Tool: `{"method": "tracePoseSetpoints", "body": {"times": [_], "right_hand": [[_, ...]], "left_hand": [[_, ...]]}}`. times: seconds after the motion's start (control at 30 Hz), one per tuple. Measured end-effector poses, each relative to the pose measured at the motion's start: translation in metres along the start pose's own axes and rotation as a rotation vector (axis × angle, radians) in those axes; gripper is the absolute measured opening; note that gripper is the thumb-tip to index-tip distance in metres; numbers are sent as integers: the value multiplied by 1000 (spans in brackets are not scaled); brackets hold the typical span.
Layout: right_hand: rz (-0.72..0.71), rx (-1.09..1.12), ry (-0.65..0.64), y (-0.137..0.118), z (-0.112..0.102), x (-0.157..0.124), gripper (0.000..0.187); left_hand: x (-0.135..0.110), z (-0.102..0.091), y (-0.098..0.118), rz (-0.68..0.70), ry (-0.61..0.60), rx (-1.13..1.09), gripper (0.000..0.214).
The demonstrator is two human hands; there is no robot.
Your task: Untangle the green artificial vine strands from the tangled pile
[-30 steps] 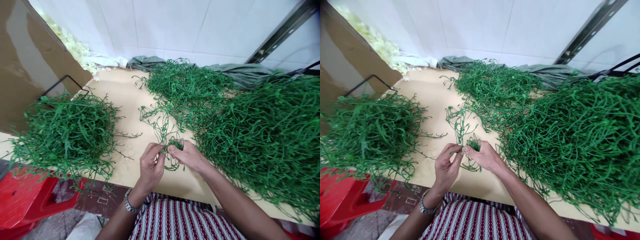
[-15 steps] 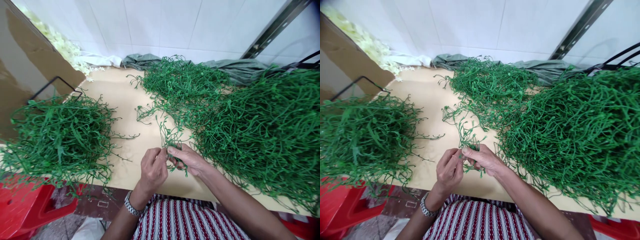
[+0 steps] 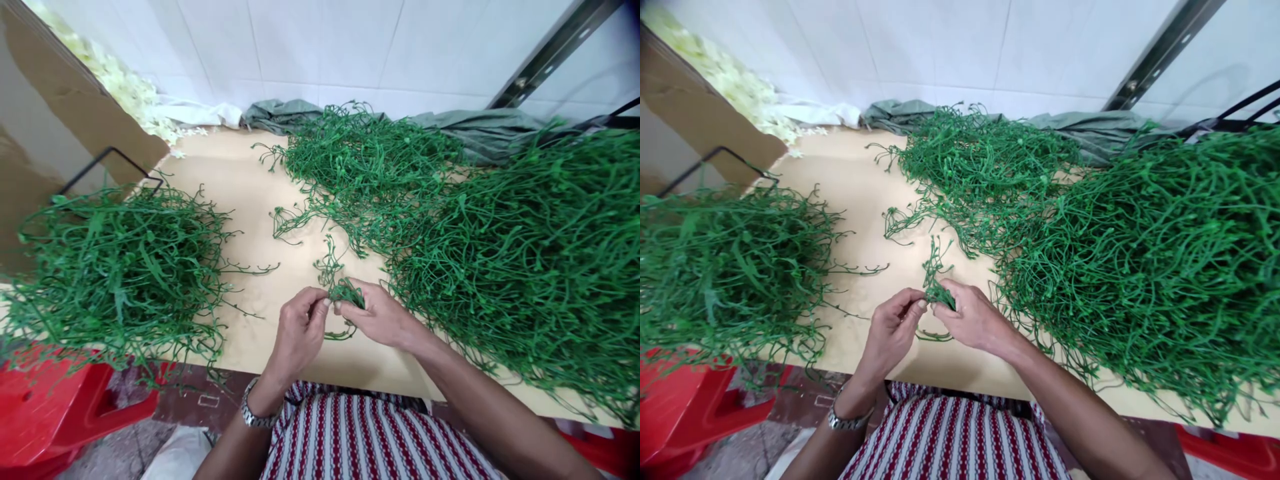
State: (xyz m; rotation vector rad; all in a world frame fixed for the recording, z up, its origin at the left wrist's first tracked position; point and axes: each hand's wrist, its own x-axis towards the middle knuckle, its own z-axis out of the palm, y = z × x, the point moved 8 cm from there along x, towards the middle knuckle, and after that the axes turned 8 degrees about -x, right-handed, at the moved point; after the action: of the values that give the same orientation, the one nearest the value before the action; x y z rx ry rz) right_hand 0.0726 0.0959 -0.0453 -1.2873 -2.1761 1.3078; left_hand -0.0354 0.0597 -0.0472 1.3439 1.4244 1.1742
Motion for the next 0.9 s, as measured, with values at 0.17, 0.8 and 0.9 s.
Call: {"method": "tracePoseSetpoints", "body": {"times": [0.17, 0.8, 0.9], "right_hand": [[-211, -375, 111, -11, -8, -2, 9], [-108, 59, -46, 2, -7, 12, 15], [-86, 86, -32, 2, -8, 11, 15]], "left_hand": [[2, 3, -7, -165, 8, -243, 14], [1, 9, -29, -424, 85, -904, 11], [1, 5, -28, -378, 145, -899, 12]]}}
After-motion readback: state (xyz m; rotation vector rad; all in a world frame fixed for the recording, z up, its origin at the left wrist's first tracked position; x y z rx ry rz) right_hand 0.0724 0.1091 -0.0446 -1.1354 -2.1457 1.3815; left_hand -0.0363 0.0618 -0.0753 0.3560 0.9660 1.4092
